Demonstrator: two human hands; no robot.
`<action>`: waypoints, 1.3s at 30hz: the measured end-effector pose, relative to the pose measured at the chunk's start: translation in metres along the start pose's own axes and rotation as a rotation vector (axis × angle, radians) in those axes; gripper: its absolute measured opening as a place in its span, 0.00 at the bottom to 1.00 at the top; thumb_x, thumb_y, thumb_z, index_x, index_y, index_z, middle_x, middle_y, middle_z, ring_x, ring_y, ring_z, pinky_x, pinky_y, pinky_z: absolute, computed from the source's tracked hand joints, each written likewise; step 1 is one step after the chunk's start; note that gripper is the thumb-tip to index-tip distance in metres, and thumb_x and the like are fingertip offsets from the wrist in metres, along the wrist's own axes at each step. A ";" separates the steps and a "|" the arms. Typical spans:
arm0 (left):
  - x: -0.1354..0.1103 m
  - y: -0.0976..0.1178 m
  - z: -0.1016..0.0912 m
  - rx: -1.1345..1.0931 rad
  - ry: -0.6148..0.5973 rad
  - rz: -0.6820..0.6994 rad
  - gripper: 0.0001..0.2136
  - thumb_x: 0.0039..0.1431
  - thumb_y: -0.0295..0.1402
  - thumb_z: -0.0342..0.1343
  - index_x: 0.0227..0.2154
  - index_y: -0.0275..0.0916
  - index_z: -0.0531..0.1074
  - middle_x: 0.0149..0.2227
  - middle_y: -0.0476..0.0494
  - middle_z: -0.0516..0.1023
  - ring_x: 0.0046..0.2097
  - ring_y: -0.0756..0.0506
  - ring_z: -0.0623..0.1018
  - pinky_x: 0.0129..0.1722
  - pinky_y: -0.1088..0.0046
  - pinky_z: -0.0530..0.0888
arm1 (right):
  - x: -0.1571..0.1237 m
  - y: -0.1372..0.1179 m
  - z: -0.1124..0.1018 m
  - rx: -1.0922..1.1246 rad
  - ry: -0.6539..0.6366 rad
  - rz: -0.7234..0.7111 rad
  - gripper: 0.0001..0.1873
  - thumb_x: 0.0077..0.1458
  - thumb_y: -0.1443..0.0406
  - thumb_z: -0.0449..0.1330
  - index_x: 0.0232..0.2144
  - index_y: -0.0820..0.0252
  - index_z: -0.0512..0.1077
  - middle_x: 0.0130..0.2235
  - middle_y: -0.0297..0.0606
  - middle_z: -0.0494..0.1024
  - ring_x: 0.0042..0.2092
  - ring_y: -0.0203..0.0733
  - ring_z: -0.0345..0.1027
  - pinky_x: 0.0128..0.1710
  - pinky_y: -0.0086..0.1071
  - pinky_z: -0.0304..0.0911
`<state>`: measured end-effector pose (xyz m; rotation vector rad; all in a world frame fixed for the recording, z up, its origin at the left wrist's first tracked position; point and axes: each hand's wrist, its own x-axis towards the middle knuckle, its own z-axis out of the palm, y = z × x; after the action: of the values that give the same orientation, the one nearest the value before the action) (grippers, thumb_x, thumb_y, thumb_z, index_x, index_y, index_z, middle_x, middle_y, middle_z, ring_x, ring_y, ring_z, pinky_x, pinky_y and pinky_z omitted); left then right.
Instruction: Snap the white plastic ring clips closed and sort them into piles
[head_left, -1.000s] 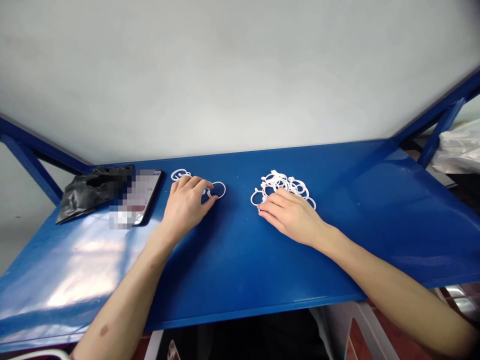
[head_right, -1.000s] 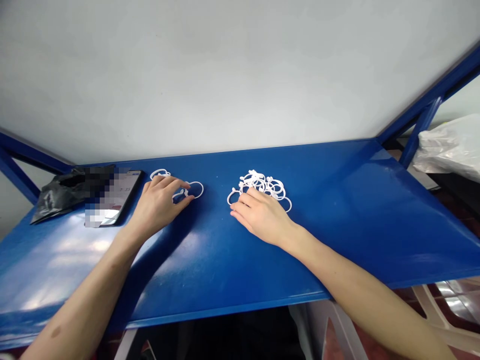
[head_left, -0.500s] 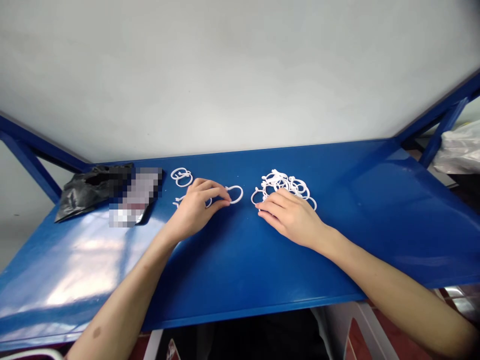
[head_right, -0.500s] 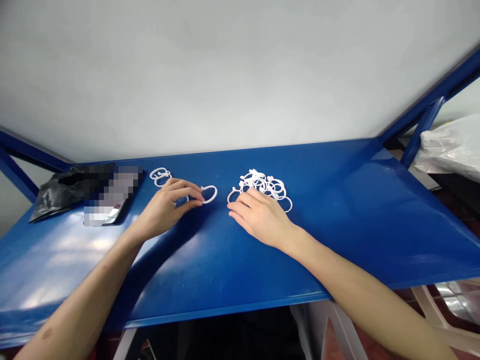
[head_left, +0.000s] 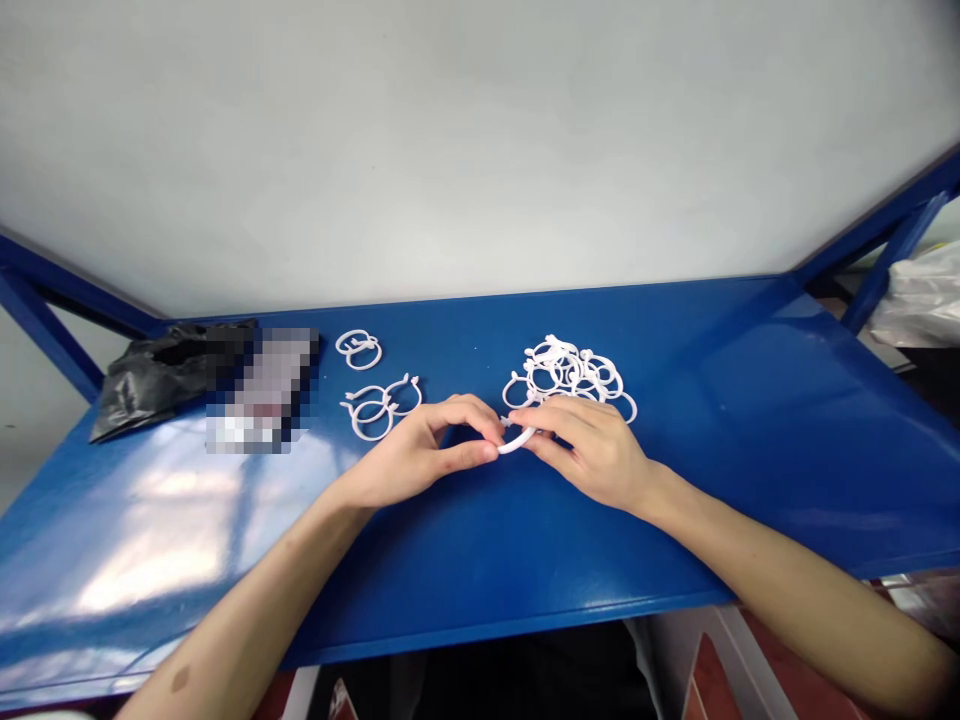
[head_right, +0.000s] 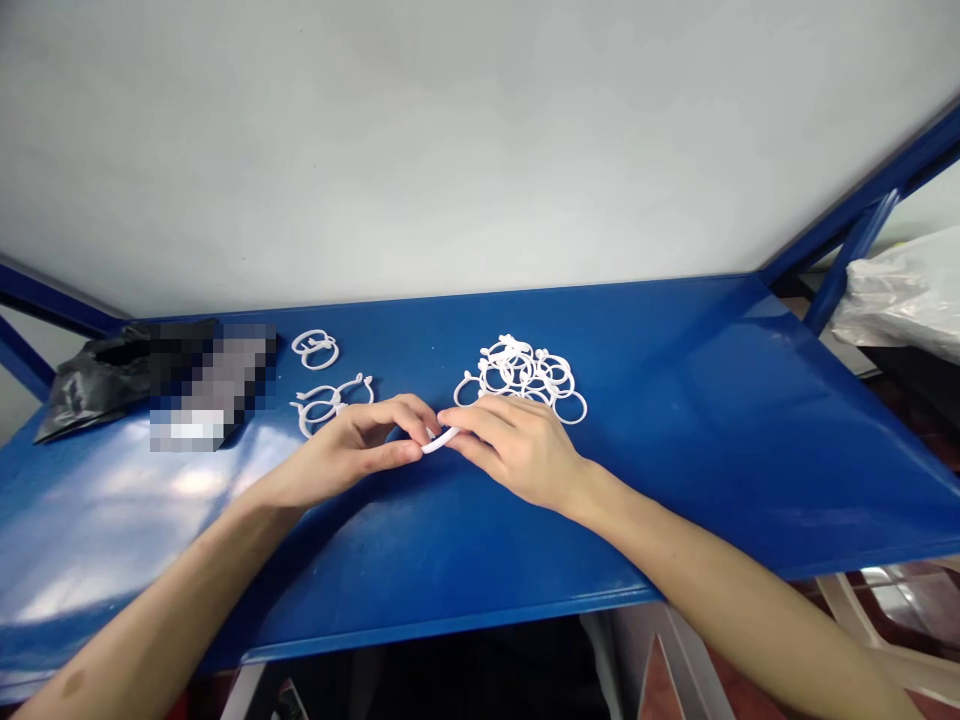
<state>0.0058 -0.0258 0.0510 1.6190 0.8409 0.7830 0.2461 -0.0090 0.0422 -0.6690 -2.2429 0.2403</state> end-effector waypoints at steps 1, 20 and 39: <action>0.000 0.001 0.000 -0.008 -0.002 -0.002 0.04 0.62 0.35 0.62 0.37 0.43 0.79 0.43 0.42 0.78 0.47 0.45 0.78 0.51 0.63 0.74 | 0.001 0.000 -0.001 0.003 0.006 -0.004 0.10 0.69 0.64 0.56 0.44 0.60 0.76 0.38 0.38 0.83 0.37 0.37 0.78 0.37 0.31 0.74; 0.002 0.000 0.008 -0.132 0.184 -0.025 0.09 0.64 0.41 0.60 0.34 0.41 0.78 0.38 0.45 0.78 0.42 0.47 0.76 0.45 0.69 0.73 | 0.002 -0.002 -0.002 0.017 0.074 -0.043 0.11 0.66 0.59 0.60 0.37 0.61 0.77 0.33 0.36 0.83 0.34 0.35 0.78 0.34 0.28 0.72; 0.000 0.000 0.031 -0.081 0.442 0.241 0.07 0.67 0.35 0.58 0.34 0.42 0.78 0.36 0.46 0.79 0.40 0.48 0.76 0.41 0.69 0.75 | -0.001 -0.007 -0.008 0.009 0.091 -0.112 0.11 0.65 0.58 0.61 0.35 0.58 0.77 0.33 0.34 0.81 0.34 0.34 0.77 0.34 0.28 0.72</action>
<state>0.0313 -0.0415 0.0450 1.5128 0.9149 1.3623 0.2494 -0.0151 0.0496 -0.5364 -2.1821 0.1615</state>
